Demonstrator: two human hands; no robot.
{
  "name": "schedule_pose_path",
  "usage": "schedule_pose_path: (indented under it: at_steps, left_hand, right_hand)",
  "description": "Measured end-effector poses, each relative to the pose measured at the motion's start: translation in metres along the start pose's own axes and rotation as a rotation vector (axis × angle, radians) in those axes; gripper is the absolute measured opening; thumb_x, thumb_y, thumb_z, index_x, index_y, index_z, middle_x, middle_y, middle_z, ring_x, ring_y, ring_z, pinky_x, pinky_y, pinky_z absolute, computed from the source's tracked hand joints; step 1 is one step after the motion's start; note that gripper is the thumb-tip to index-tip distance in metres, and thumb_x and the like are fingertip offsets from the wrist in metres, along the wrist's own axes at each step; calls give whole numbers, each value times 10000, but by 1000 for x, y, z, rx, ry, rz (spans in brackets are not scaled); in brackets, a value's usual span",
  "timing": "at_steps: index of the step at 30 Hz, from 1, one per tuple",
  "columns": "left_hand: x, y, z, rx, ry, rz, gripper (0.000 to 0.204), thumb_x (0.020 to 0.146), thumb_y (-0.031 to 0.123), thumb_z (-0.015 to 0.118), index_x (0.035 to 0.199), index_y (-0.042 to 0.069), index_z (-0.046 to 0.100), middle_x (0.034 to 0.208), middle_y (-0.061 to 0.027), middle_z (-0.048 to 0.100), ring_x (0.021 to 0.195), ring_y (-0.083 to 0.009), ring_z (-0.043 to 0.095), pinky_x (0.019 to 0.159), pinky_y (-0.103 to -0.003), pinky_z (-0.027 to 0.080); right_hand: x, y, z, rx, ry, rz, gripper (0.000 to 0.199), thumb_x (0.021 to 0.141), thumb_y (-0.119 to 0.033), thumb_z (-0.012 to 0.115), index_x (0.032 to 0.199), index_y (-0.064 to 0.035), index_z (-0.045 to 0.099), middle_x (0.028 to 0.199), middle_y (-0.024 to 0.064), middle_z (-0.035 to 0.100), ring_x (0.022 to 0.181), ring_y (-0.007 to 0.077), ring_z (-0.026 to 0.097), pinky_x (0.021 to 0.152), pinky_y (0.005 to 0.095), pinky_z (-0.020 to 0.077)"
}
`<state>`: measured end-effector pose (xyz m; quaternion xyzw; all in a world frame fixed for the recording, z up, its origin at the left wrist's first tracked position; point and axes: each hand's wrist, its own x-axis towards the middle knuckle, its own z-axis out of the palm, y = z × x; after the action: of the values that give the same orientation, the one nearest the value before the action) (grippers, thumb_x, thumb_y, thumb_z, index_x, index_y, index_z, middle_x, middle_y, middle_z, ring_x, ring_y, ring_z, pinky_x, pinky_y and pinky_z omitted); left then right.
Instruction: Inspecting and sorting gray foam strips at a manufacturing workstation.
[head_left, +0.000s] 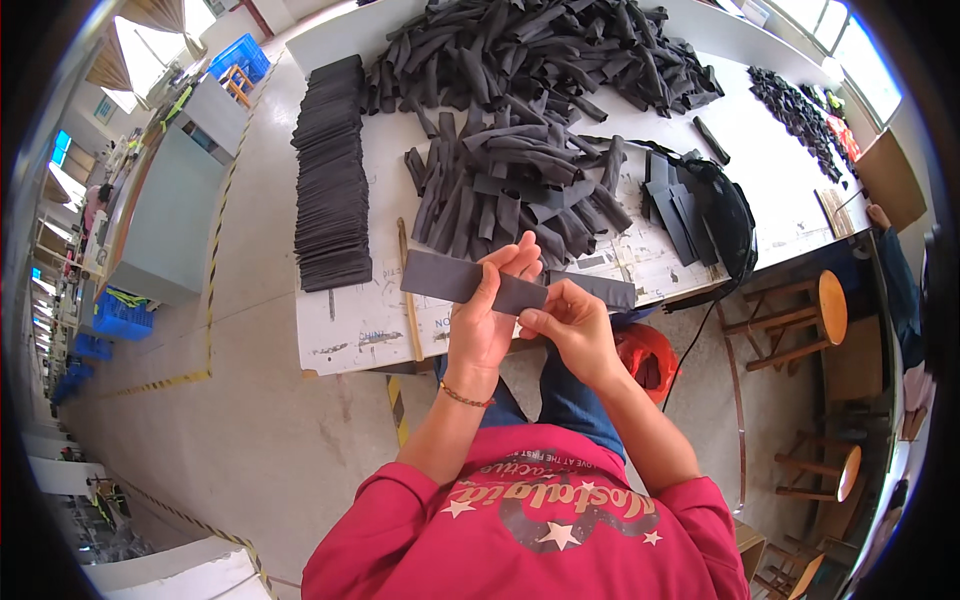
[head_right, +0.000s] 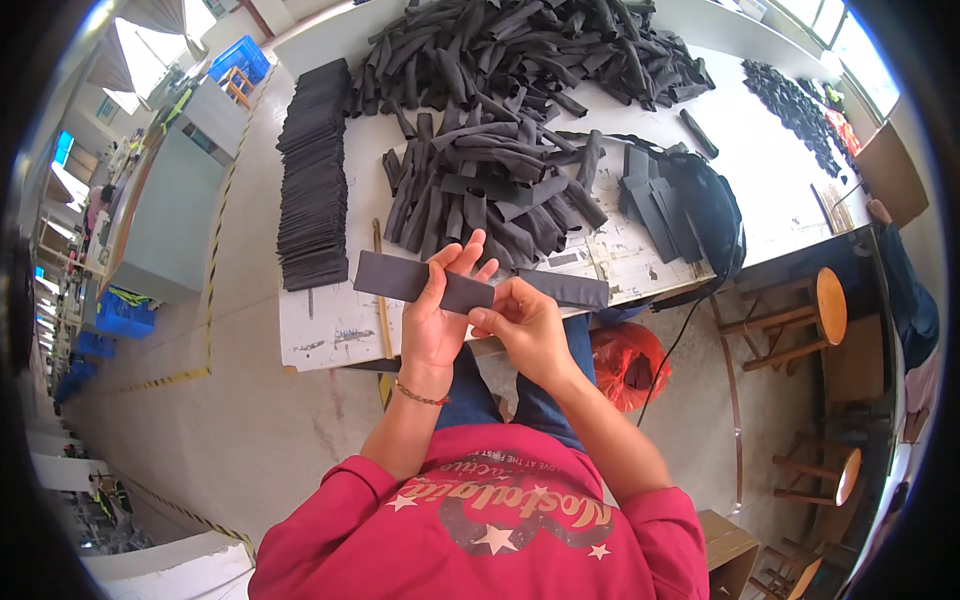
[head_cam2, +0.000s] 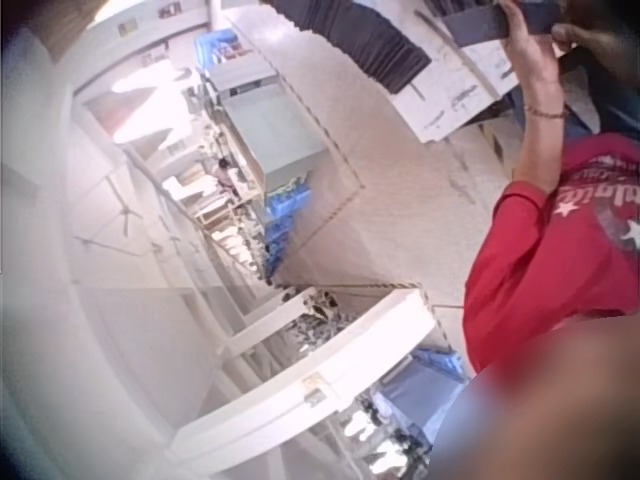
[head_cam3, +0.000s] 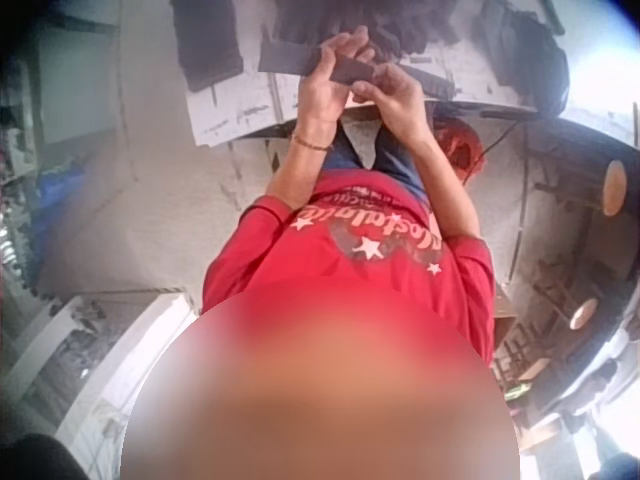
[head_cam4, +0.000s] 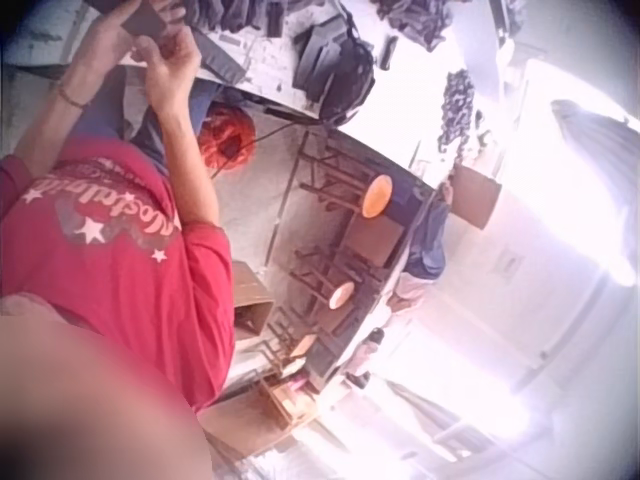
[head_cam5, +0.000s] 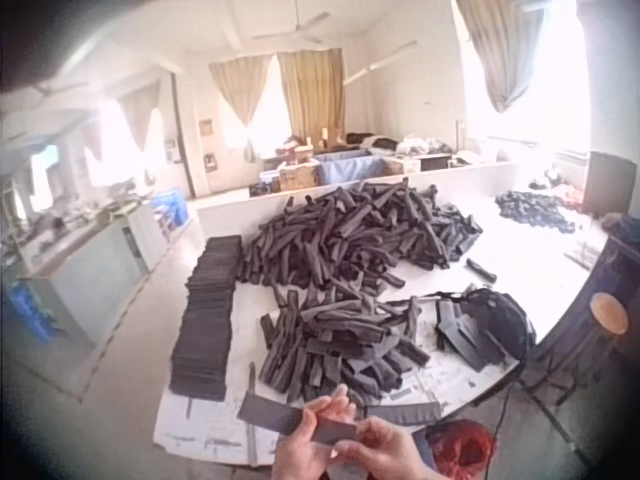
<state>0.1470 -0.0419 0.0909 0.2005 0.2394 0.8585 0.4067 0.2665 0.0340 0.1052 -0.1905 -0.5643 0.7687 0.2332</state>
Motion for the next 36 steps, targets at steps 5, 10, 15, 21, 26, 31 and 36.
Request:
schedule_pose_path:
  at_steps: [5,10,15,21,26,31,36]
  left_hand:
    - [2,0,-1,-11,-83,-30,369,1012,348,482,1239,77,588,1307,-138,602,1376,-296,400,1139,-510,328]
    - [-3,12,-38,-110,3,162,319,953,269,624,1173,37,615,1156,-152,661,1073,-299,647,951,-446,531]
    - [-8,22,-26,-56,97,167,159,917,139,670,999,2,674,945,-152,707,920,-317,695,885,-400,568]
    - [-8,14,-23,9,135,155,164,934,142,652,1029,9,668,966,-171,707,920,-326,698,869,-412,572]
    - [1,24,-11,149,257,139,225,958,189,624,1047,-15,656,947,-196,706,872,-325,704,822,-409,582]
    - [26,24,-1,159,334,157,229,963,181,616,1043,-30,652,937,-177,708,841,-288,710,772,-356,587]
    - [27,11,-25,475,381,83,231,963,184,616,1036,-32,653,898,-140,707,785,-217,703,736,-312,585]
  right_hand:
    - [-7,-2,1,-156,115,-74,133,859,19,701,909,1,580,822,59,681,750,125,653,700,252,523]
    - [-8,-7,-11,-663,220,-542,158,783,96,720,887,4,644,827,76,681,771,160,649,692,282,508]
    - [-9,-16,-22,-737,106,-650,209,757,98,724,925,5,643,859,99,677,801,211,658,730,291,501]
    - [-13,-17,-20,-527,157,-384,51,881,-22,669,910,14,648,853,50,633,794,123,578,757,256,453]
    - [-6,-23,-35,-420,199,-234,96,877,-71,694,866,22,672,757,13,627,733,91,559,695,255,447]
    - [3,-65,-79,-338,352,-209,144,903,-134,666,862,-1,703,751,-35,619,718,57,538,668,222,418]
    - [-4,-45,-172,-364,438,-51,155,909,-154,668,850,-15,702,719,-51,590,655,26,496,603,194,380]
